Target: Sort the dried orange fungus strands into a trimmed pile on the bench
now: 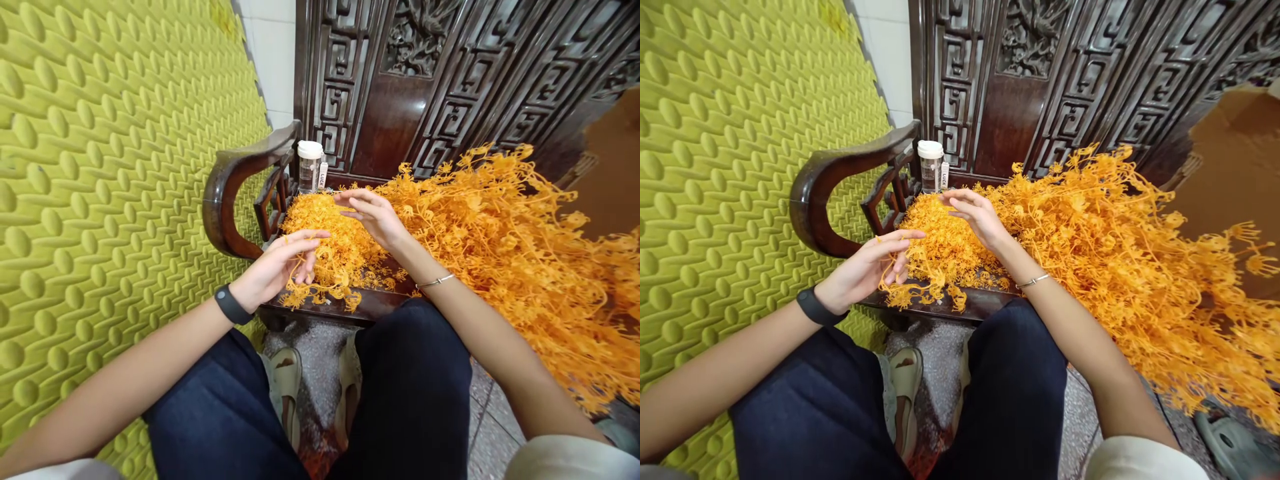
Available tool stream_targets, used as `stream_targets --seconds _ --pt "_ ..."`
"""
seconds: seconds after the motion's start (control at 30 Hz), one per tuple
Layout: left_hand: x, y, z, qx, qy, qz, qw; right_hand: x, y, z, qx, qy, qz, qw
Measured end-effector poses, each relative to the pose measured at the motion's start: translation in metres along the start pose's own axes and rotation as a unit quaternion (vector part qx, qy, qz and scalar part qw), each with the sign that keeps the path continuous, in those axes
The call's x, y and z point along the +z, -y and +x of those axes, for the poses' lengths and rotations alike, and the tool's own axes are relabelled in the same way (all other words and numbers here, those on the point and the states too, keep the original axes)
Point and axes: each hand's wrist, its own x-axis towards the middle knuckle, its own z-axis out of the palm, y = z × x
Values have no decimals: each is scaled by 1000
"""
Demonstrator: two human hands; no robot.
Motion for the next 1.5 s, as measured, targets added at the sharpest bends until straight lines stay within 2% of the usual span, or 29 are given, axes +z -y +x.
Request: stream_targets --seconds 0.07,0.13,0.2,0.27,0.33,0.47,0.6,0.77,0.93,1.03,1.1,1.17,1.23,1.33,1.5 --pt "-1 1 2 -2 -6 -15 1000 10 13 -11 -34 50 -11 998" --pt "-3 3 4 -5 -8 -30 1000 21 24 -22 -66 113 -74 989" --pt "-3 4 6 -5 -8 -36 999 29 31 -30 -103 174 -169 965" --pt "-3 4 7 0 -7 -35 999 33 32 -34 -135 198 -245 940" --pt "-2 3 7 5 -6 -31 999 35 30 -35 -138 183 -259 938" --pt "0 2 6 3 -5 -19 1000 34 26 -33 -71 135 -154 976" --pt "2 1 5 2 -14 -34 999 39 26 -34 -6 80 -67 995" --pt "4 -1 8 7 -48 -45 998 49 26 -35 48 6 -2 999" --pt "9 -5 5 27 -81 -16 996 59 28 -35 56 -12 14 998" --pt "7 1 -2 -9 -79 19 997 40 33 -28 17 -42 -1 999" --pt "3 9 -7 -70 -56 45 995 12 36 -20 -44 -119 -4 992" --pt "-2 17 -11 -111 -32 61 992 -19 35 -14 -108 -238 6 965" --pt "-6 23 -13 -113 -13 61 992 -39 29 -12 -96 -276 -17 956" --pt "-8 24 -11 -96 3 53 994 -39 19 -15 -83 -253 -79 961" --pt "-4 13 -8 -51 0 35 998 -9 14 -21 -82 -167 -138 973"
